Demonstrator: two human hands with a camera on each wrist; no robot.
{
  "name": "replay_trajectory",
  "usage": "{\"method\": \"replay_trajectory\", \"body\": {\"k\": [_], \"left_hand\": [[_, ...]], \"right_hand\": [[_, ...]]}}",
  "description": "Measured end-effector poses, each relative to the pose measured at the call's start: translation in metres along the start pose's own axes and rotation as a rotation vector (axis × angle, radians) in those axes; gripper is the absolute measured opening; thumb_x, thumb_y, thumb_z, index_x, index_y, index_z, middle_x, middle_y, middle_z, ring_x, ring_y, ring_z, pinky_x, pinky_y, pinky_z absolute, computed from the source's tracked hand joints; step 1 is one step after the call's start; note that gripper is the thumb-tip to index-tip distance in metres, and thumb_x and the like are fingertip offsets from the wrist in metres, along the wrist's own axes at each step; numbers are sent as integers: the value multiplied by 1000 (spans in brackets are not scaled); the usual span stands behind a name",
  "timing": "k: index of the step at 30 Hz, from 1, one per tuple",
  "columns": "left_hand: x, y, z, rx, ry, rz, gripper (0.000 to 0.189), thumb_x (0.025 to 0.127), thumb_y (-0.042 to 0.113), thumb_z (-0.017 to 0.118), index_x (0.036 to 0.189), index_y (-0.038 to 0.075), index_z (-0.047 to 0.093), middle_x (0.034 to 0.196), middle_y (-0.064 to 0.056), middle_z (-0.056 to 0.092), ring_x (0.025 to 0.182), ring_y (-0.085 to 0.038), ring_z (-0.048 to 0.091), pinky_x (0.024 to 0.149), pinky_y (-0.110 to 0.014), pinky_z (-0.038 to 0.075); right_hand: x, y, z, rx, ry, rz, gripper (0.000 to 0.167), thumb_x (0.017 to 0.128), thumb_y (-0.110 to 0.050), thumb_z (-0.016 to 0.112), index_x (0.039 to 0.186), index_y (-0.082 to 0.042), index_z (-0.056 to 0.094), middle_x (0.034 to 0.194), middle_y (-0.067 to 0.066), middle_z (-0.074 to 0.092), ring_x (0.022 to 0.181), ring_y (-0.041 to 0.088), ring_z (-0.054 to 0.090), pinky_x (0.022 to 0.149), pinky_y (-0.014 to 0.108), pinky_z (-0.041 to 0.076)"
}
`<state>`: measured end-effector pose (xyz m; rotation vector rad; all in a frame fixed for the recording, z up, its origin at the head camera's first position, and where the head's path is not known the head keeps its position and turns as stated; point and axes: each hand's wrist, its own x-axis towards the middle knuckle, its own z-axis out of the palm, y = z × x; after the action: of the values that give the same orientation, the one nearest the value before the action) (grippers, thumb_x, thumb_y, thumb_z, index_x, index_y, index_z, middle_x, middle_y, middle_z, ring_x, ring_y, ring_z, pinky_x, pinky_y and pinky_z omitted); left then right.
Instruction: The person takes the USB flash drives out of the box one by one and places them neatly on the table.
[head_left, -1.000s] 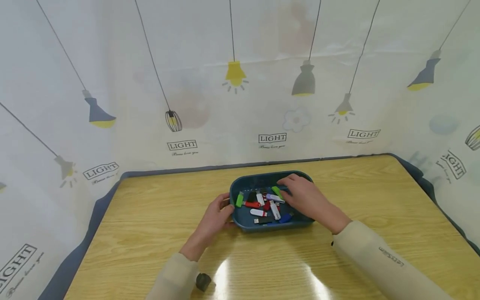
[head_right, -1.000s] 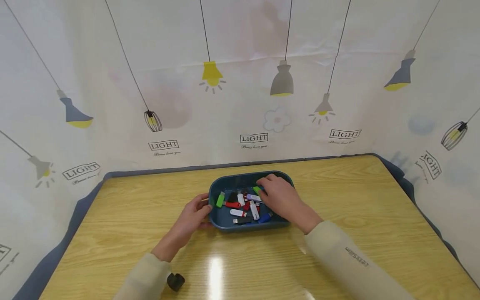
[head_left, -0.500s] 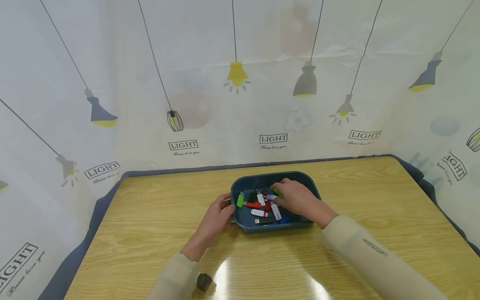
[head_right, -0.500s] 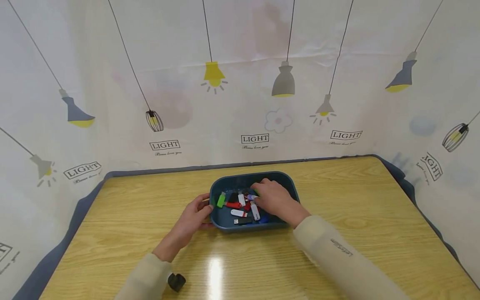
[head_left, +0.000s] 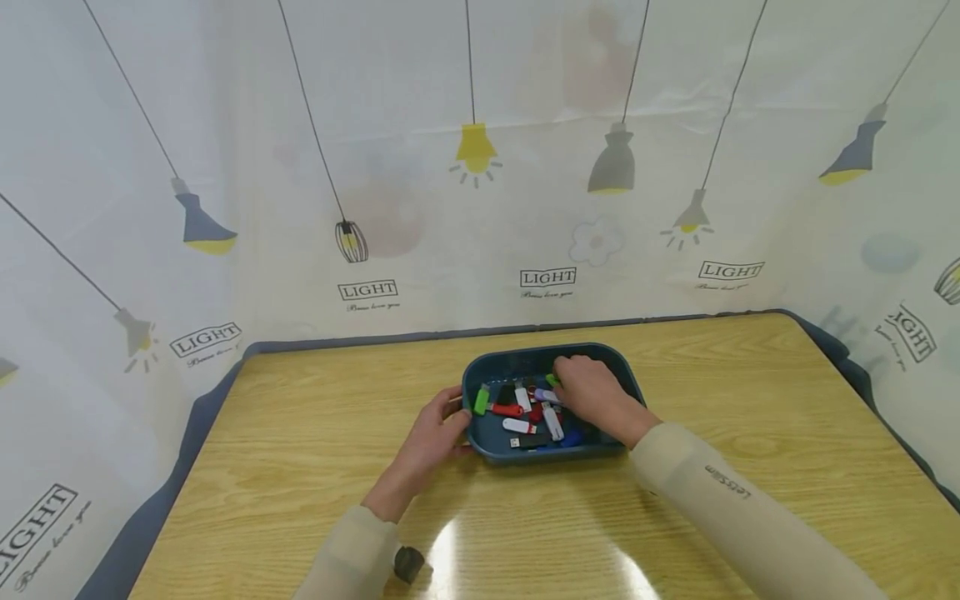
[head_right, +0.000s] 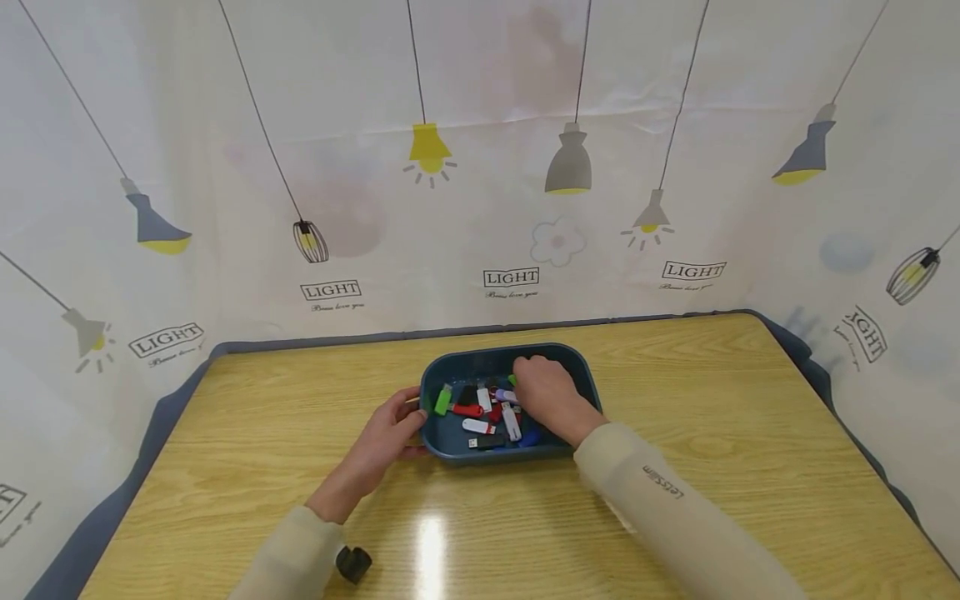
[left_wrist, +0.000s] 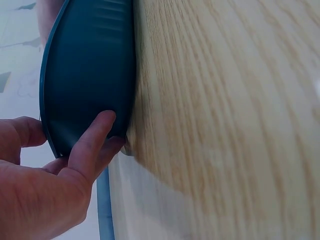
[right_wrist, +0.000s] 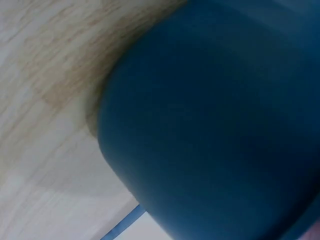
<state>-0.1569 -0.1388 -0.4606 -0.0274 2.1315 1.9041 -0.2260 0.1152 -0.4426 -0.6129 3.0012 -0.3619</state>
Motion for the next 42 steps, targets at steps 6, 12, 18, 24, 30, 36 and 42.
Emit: {"method": "replay_trajectory", "body": {"k": [6,12,18,24,30,36,42], "left_hand": [[0,1,1,2,6,-5,52,105,10,46,156,-1,37,156,-29,40,126,-44,57,90,-53,59],[0,1,0,1,9,-10,53,105,10,46,155,-1,37,156,-29,41,126,-44,57,90,-53,59],[-1,1,2,-5,5,0,52,105,10,47,155,-2,37,156,-30,40,125,-44,58,90,-53,59],[-1,0,2,-10,10,3,52,106,11,48,156,-1,38,157,-30,40,127,-44,57,89,-52,60],[-2,0,1,-8,10,1,52,107,11,47,156,-1,37,157,-30,38,128,-45,56,89,-53,59],[-2,0,1,-13,-1,0,52,107,11,47,156,-2,36,158,-30,37,128,-45,56,91,-52,59],[-3,1,2,-14,1,0,51,107,11,47,156,-1,37,158,-30,37,129,-45,55,92,-52,59]], "right_hand": [[1,0,0,28,-21,38,13,94,-11,73,90,-2,64,78,8,60,68,21,53,61,36,50],[-2,0,-2,107,-53,105,20,93,-14,75,104,2,68,88,10,62,76,23,54,68,38,52],[-19,6,-10,180,8,96,34,92,-15,75,119,3,66,102,13,64,84,22,57,74,40,54],[-39,12,-22,254,85,55,36,92,-11,73,124,4,67,105,13,63,85,22,56,73,39,54],[-58,19,-39,310,125,68,33,91,-8,69,122,5,66,104,14,61,83,23,55,69,38,53],[-75,33,-54,334,176,95,34,90,-7,69,121,8,65,103,15,61,87,25,56,71,38,52],[-88,52,-63,343,200,148,37,90,-9,69,122,9,64,100,13,66,87,25,59,72,37,50]]}}
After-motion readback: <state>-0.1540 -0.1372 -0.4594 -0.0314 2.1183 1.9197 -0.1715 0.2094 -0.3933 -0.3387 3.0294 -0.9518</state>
